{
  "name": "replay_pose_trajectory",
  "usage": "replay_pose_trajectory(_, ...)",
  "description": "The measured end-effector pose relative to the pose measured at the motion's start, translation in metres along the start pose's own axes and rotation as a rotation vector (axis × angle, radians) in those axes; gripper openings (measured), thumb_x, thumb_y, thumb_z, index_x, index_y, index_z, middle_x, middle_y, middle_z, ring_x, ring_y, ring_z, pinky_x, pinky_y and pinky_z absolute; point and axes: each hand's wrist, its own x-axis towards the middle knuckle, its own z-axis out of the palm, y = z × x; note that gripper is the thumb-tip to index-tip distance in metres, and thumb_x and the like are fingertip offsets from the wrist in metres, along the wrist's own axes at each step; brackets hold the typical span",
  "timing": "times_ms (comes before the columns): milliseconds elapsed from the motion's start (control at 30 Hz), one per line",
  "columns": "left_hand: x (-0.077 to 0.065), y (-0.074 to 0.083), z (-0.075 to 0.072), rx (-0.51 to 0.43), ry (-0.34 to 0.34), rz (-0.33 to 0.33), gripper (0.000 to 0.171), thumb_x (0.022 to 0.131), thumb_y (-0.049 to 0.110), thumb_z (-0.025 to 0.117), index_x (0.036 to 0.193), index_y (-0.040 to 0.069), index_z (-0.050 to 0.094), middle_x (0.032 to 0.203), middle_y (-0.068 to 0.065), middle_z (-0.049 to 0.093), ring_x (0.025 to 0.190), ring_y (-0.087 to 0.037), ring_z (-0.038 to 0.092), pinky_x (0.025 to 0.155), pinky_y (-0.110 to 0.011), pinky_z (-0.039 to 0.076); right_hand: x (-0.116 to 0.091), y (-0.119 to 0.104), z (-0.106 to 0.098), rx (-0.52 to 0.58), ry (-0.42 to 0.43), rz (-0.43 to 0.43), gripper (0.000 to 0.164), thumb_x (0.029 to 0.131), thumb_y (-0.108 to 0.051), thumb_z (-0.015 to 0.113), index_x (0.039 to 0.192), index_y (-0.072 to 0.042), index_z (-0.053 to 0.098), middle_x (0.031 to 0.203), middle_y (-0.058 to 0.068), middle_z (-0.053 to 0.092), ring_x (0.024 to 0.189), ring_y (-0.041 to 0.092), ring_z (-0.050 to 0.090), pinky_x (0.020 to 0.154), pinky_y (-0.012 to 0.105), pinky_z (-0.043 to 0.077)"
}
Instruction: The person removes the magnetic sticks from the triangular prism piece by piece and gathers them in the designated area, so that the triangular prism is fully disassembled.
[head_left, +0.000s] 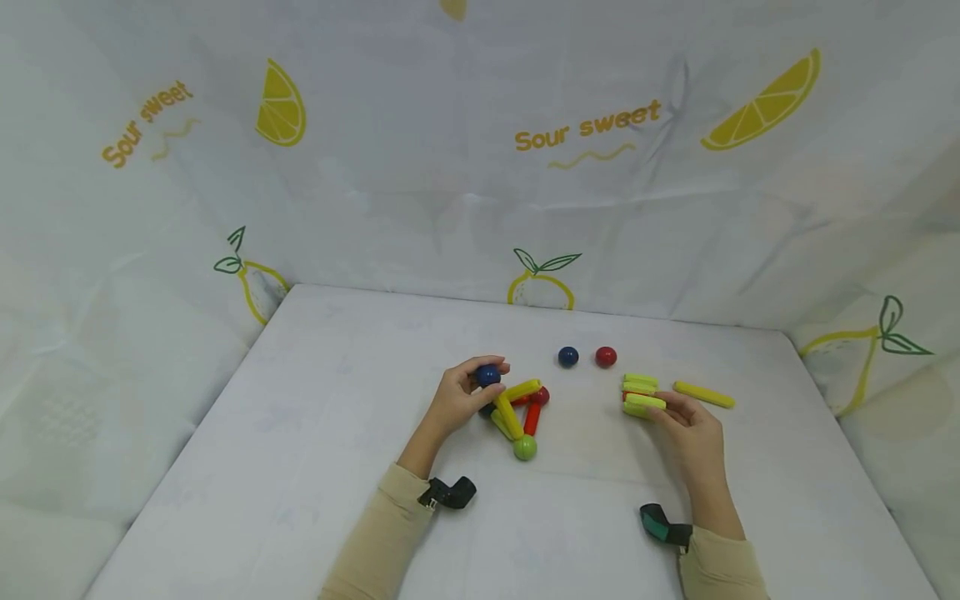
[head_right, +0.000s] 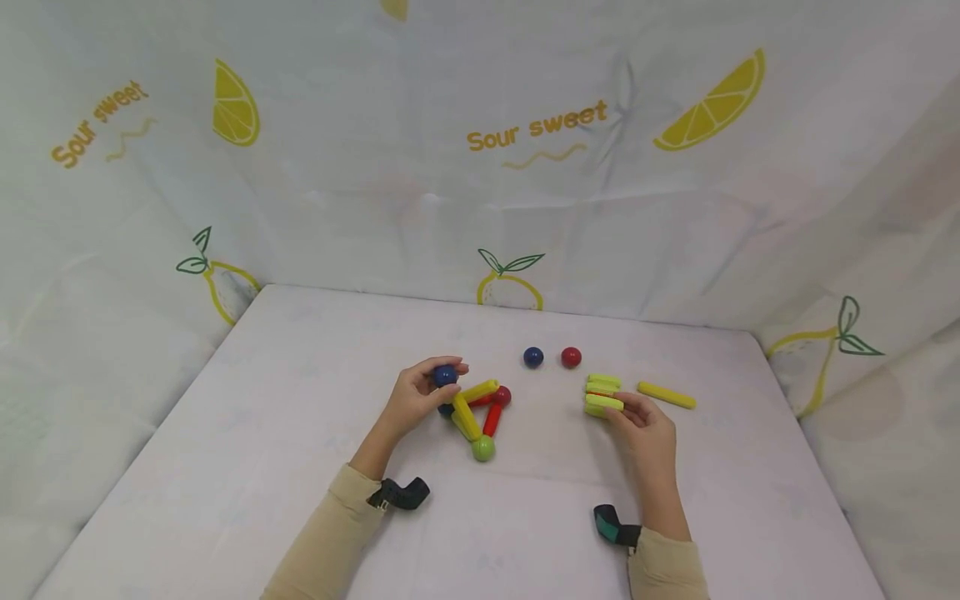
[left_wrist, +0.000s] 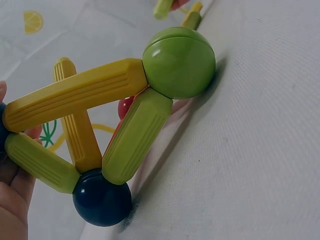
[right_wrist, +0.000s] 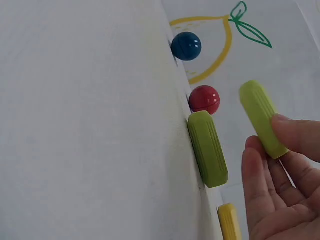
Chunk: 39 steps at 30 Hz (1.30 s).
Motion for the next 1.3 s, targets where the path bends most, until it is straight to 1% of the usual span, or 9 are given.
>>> replay_pose_trajectory(167,0.000,-0.006,-0.001,0.012,0.000,0.016,0.037,0.089,0.000,0.063,0.123,-0.010,0.053,0.117,-0.029,0.061,0.112,-0.036,0.058,0.098,-0.023,0.047,0.000,0.009,-0.002,-0.096,-0.024,0.034,0.048,0.088,-0.038,0.066,0.124,-0.007,0.059,0.116,0.007,0.063,0.082,-0.014,0.051,0.070,0.002,0.043)
replay_pose_trajectory(433,0.001,-0.006,-0.002,0.003,-0.007,0.033,0.037,0.090,0.009,0.064,0.123,-0.004,0.055,0.117,-0.030,0.060,0.113,-0.040,0.057,0.097,-0.022,0.047,0.000,0.014,-0.001,-0.145,-0.096,0.013,0.043,0.090,-0.028,0.066,0.123,-0.002,0.058,0.121,0.017,0.060,0.079,-0.013,0.048,0.067,0.005,0.044)
replay_pose_trajectory(633,0.001,-0.008,-0.001,0.009,-0.001,0.029,0.036,0.089,0.002,0.063,0.123,-0.006,0.055,0.116,-0.027,0.062,0.112,-0.039,0.058,0.098,-0.023,0.047,0.000,0.016,0.000,-0.205,-0.068,-0.014,0.039,0.089,-0.026,0.067,0.119,-0.002,0.060,0.115,0.018,0.064,0.080,-0.009,0.050,0.065,0.005,0.043)
replay_pose_trajectory(767,0.001,-0.007,-0.001,0.002,-0.001,0.014,0.037,0.088,-0.003,0.062,0.124,-0.009,0.053,0.117,-0.030,0.060,0.113,-0.040,0.057,0.098,-0.021,0.046,0.001,0.019,0.001,-0.252,-0.040,-0.034,0.036,0.088,-0.022,0.067,0.118,-0.003,0.060,0.112,0.019,0.064,0.090,0.011,0.059,0.064,0.003,0.040)
replay_pose_trajectory(900,0.001,0.003,-0.001,-0.012,-0.006,0.007,0.037,0.087,-0.008,0.059,0.124,-0.013,0.051,0.117,-0.034,0.058,0.114,-0.045,0.055,0.098,-0.019,0.046,0.001,0.020,0.003,-0.285,-0.017,-0.058,0.037,0.087,-0.019,0.069,0.117,-0.001,0.058,0.109,0.021,0.064,0.097,0.028,0.061,0.064,0.004,0.039)
replay_pose_trajectory(1033,-0.001,0.017,0.000,-0.004,-0.012,0.000,0.036,0.088,-0.007,0.059,0.123,-0.013,0.051,0.117,-0.035,0.057,0.113,-0.046,0.054,0.098,-0.020,0.046,0.001,0.021,0.004,-0.314,-0.010,-0.077,0.041,0.086,-0.021,0.070,0.117,0.002,0.055,0.109,0.022,0.061,0.097,0.031,0.059,0.074,0.020,0.048)
replay_pose_trajectory(1167,-0.002,0.024,0.001,0.008,-0.016,-0.005,0.036,0.088,-0.006,0.060,0.122,-0.012,0.052,0.116,-0.034,0.058,0.112,-0.045,0.055,0.098,-0.023,0.046,-0.001,0.017,0.004,-0.301,0.058,-0.123,0.041,0.088,-0.022,0.067,0.118,0.002,0.054,0.111,0.020,0.059,0.100,0.030,0.055,0.084,0.038,0.046)
replay_pose_trajectory(1233,-0.002,0.025,0.001,0.011,-0.015,-0.005,0.036,0.088,-0.006,0.060,0.122,-0.011,0.052,0.116,-0.034,0.058,0.112,-0.045,0.055,0.099,-0.023,0.046,-0.003,0.014,0.005,-0.268,0.108,-0.154,0.038,0.089,-0.021,0.066,0.118,0.001,0.055,0.113,0.018,0.059,0.103,0.029,0.054,0.087,0.035,0.044)
replay_pose_trajectory(1300,-0.002,0.025,0.001,0.015,-0.011,-0.001,0.036,0.088,-0.006,0.060,0.122,-0.011,0.053,0.116,-0.034,0.058,0.112,-0.045,0.055,0.098,-0.022,0.046,-0.006,0.008,0.007,-0.229,0.136,-0.189,0.037,0.089,-0.020,0.065,0.119,0.000,0.056,0.115,0.016,0.060,0.106,0.028,0.055,0.089,0.026,0.043)
